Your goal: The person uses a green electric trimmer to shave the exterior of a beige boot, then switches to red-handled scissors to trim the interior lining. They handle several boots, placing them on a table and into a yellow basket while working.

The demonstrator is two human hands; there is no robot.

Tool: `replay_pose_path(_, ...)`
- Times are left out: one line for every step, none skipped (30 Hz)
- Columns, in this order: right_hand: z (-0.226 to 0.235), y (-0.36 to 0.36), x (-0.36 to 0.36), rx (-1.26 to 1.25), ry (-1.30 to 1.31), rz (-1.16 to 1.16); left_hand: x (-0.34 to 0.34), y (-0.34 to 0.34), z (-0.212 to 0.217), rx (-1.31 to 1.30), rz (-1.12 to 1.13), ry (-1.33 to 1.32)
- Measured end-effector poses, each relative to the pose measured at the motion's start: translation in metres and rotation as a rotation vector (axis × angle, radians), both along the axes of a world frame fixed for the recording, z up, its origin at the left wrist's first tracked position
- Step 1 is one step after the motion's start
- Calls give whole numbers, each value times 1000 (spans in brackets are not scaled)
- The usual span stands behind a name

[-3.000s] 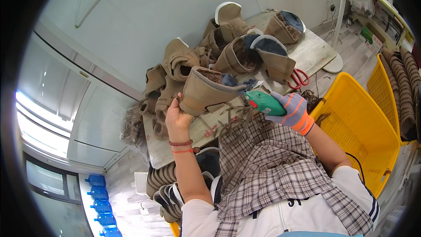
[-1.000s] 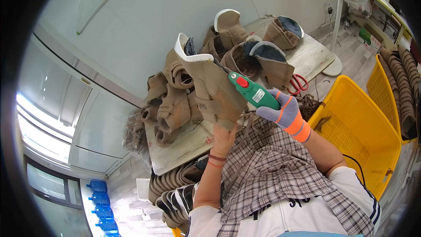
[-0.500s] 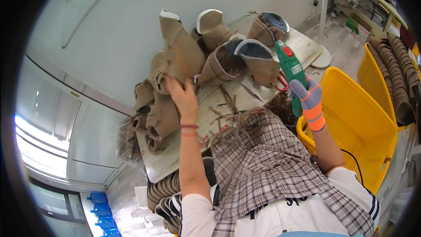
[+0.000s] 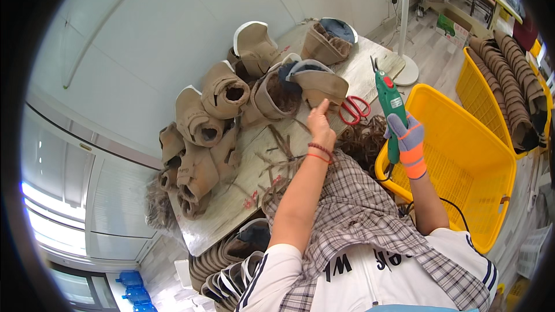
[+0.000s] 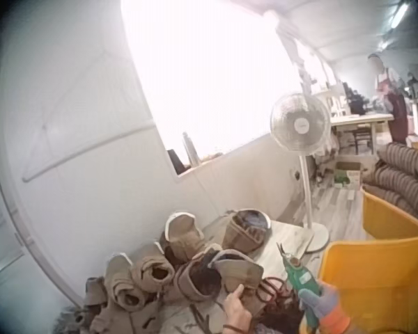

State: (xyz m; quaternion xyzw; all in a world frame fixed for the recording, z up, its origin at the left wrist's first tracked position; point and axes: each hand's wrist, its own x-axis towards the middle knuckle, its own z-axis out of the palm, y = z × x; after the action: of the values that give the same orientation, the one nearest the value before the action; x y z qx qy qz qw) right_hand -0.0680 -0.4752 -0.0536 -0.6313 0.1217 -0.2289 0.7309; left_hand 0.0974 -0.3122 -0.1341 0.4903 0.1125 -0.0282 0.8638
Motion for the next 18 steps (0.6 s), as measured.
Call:
replay_pose_path(-3,-1,1,-20,10,1,5,7,7,75,35,-180)
replay_pose_path(-3,-1,2,-18,18,-2,11,20,15,-5,59,-269)
replay_pose_path(-5,-4,4,-30,10,-1,12,34,37,-84,78,-354)
replay_pose_path(-5,-5,6,-42,5,11,14,54,55,-157,48,-311)
replay_pose_path(-5,-2,9,-54,-3,35,15,77,72,-229,31,-272)
replay_pose_path(-6,1,11,-114,-21,36,14,98,85,-317,20,-234)
replay_pose_path(-10,5,13,-172,-38,29,12,116,97,-405,1,-194)
replay_pose_path(-12,10,14,-231,-55,23,8,134,110,-421,-20,-163)
replay_pose_path(-11,18,13,-341,-67,27,-1,155,124,-435,-30,-133)
replay_pose_path(-10,25,12,-456,-77,18,-10,170,135,-425,-61,-124)
replay_pose_path(-9,32,11,-570,-89,7,-21,181,146,-425,-62,-132)
replay_pose_path(-4,42,9,-595,-156,27,-30,198,154,-457,-72,-119)
replay_pose_path(2,48,8,-731,-190,42,-36,214,157,-496,-83,-102)
replay_pose_path(9,53,6,-867,-225,55,-40,228,158,-493,-26,-86)
replay_pose_path(14,57,5,-1004,-264,64,-44,238,161,-491,28,-72)
replay_pose_path(7,60,8,-1062,-342,27,-49,245,163,-489,81,-57)
replay_pose_path(8,62,8,-1116,-407,9,-54,250,165,-451,111,-45)
replay_pose_path(8,64,8,-1171,-470,-10,-64,250,174,-416,137,-29)
